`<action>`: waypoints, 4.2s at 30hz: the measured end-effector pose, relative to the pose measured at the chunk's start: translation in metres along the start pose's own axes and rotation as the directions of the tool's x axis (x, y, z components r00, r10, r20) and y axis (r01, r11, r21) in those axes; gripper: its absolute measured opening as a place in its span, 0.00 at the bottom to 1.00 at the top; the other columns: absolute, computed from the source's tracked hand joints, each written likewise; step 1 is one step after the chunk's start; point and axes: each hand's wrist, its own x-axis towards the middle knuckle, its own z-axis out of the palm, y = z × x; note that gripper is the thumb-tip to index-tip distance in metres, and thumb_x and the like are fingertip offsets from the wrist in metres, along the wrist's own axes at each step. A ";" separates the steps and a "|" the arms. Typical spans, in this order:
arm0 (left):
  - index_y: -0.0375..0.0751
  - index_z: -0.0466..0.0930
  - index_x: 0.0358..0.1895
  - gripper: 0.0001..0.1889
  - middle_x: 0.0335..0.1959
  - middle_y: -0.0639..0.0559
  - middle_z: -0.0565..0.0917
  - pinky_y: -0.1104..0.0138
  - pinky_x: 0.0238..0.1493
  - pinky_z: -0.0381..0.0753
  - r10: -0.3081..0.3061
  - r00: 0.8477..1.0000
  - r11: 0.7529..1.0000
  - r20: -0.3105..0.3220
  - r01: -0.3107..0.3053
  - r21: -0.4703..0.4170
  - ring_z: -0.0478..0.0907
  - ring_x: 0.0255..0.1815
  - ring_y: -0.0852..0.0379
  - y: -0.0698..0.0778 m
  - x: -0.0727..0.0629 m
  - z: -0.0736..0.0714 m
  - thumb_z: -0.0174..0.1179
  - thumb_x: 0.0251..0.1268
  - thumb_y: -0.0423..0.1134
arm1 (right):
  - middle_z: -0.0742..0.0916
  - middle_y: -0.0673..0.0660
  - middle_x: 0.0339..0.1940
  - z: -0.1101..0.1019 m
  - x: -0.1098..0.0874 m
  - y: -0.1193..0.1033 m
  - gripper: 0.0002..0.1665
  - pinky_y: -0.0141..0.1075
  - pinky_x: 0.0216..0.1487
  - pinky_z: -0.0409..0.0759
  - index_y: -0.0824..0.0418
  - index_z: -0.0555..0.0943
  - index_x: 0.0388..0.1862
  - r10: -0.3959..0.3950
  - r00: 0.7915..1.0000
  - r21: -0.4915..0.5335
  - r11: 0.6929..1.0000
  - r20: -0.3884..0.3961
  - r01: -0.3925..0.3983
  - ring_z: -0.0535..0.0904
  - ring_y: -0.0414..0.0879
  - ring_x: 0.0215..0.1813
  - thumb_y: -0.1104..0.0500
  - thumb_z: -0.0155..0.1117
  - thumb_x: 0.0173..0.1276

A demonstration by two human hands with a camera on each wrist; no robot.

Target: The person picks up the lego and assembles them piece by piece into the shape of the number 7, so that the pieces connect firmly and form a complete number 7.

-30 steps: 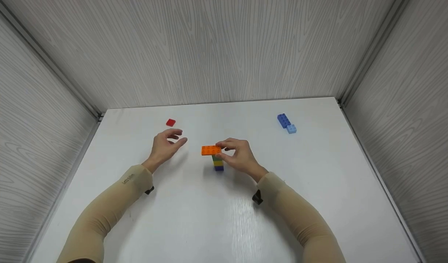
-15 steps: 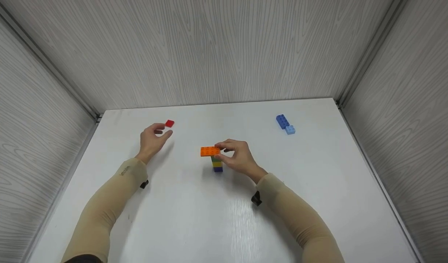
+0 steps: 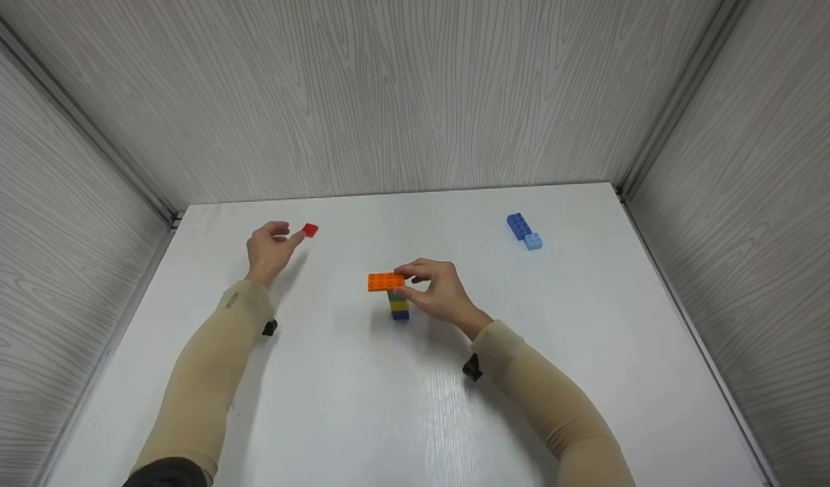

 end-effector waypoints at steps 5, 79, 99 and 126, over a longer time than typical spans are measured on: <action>0.35 0.82 0.72 0.28 0.68 0.37 0.87 0.49 0.73 0.85 -0.049 0.999 0.999 0.017 0.049 0.023 0.84 0.70 0.40 -0.003 0.006 0.011 0.72 0.78 0.46 | 0.96 0.60 0.56 -0.001 -0.001 0.002 0.19 0.55 0.64 0.93 0.59 0.94 0.61 0.003 1.000 -0.007 1.000 0.005 -0.003 0.92 0.55 0.56 0.61 0.82 0.73; 0.37 0.87 0.67 0.20 0.63 0.40 0.90 0.54 0.68 0.89 0.043 0.988 0.999 0.146 -0.043 -0.003 0.87 0.62 0.44 0.014 -0.001 0.020 0.68 0.79 0.42 | 0.96 0.60 0.56 -0.002 -0.001 0.005 0.18 0.56 0.63 0.93 0.60 0.94 0.60 0.002 1.000 0.031 1.000 0.002 -0.002 0.92 0.52 0.54 0.62 0.81 0.74; 0.45 0.89 0.65 0.19 0.61 0.45 0.91 0.53 0.69 0.86 0.165 0.954 0.985 0.252 -0.147 -0.089 0.84 0.63 0.47 0.025 -0.053 0.012 0.72 0.74 0.41 | 0.96 0.61 0.57 0.001 -0.003 0.006 0.17 0.50 0.64 0.93 0.60 0.94 0.61 0.006 1.000 0.028 1.000 -0.007 -0.006 0.92 0.53 0.55 0.60 0.80 0.75; 0.45 0.93 0.59 0.16 0.56 0.45 0.93 0.68 0.51 0.88 0.361 0.838 0.928 0.409 -0.280 -0.246 0.88 0.56 0.49 0.056 -0.105 0.012 0.75 0.70 0.36 | 0.96 0.60 0.56 0.002 -0.002 0.001 0.18 0.58 0.65 0.92 0.60 0.94 0.61 0.017 1.000 0.010 1.000 -0.013 -0.017 0.93 0.54 0.55 0.60 0.82 0.73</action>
